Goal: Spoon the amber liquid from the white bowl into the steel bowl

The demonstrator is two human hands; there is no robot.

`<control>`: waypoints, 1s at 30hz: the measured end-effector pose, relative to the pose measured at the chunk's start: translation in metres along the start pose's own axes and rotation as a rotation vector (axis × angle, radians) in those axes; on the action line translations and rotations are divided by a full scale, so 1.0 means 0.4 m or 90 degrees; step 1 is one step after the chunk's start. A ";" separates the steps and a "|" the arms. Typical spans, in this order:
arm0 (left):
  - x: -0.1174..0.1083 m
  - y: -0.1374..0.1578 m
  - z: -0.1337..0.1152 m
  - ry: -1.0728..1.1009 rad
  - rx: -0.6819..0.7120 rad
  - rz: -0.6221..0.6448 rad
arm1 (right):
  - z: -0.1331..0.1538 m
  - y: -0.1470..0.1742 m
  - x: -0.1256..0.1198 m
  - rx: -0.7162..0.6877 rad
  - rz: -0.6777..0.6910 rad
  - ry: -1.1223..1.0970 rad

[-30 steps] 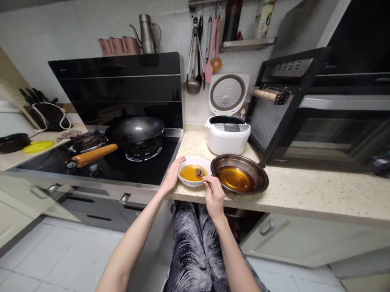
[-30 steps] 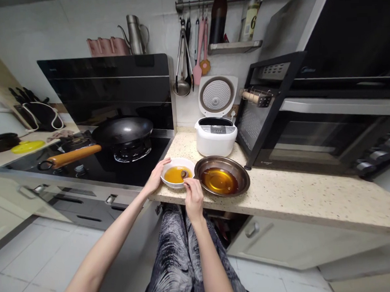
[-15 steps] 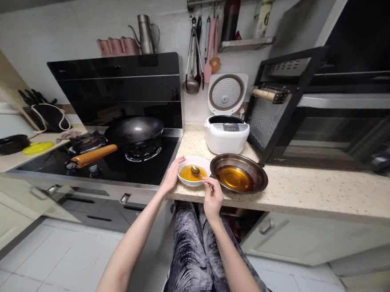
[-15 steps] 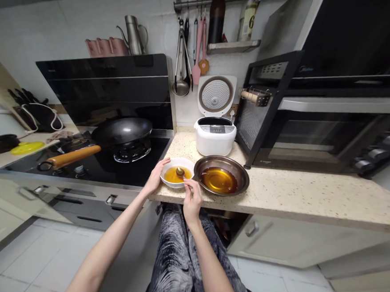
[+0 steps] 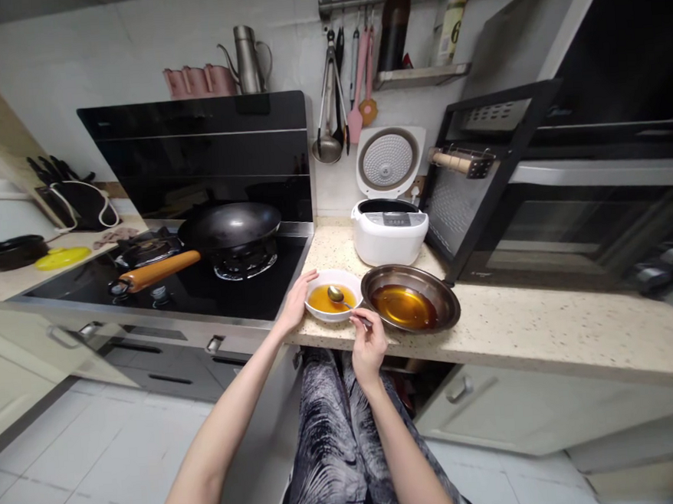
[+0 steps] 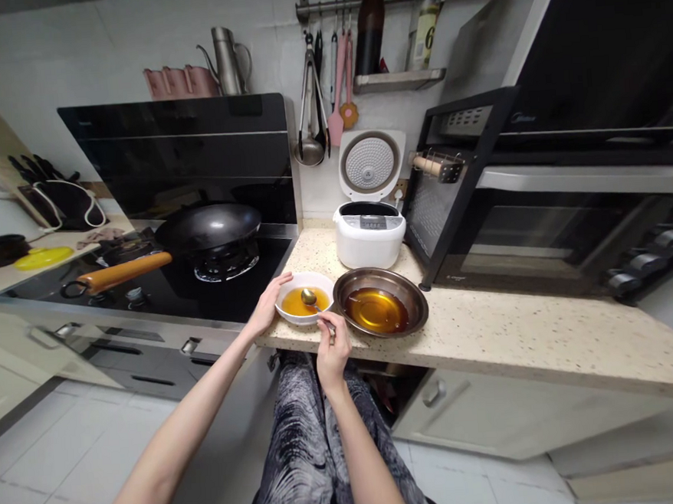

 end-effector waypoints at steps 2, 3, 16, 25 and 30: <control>0.001 0.000 0.003 0.003 -0.002 -0.002 | -0.001 -0.001 -0.004 0.004 -0.002 0.001; 0.001 -0.001 0.004 0.004 -0.002 -0.003 | 0.001 -0.001 -0.004 0.002 -0.001 0.000; 0.003 0.000 0.006 0.021 0.013 0.002 | 0.046 -0.018 -0.021 -0.063 -0.006 -0.009; 0.002 -0.001 0.005 0.012 0.000 0.003 | 0.073 -0.048 -0.049 -0.052 -0.032 -0.023; 0.000 0.000 0.010 0.013 -0.009 0.005 | 0.080 -0.072 -0.088 -0.047 -0.068 -0.008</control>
Point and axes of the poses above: each hand's wrist, its own y-axis away from the middle knuckle, its own x-axis out of the palm, z = x × y, the point moved 10 cm from there along -y, towards the middle knuckle, and after that the axes turned 1 degree about -z, right-handed, at the moved point
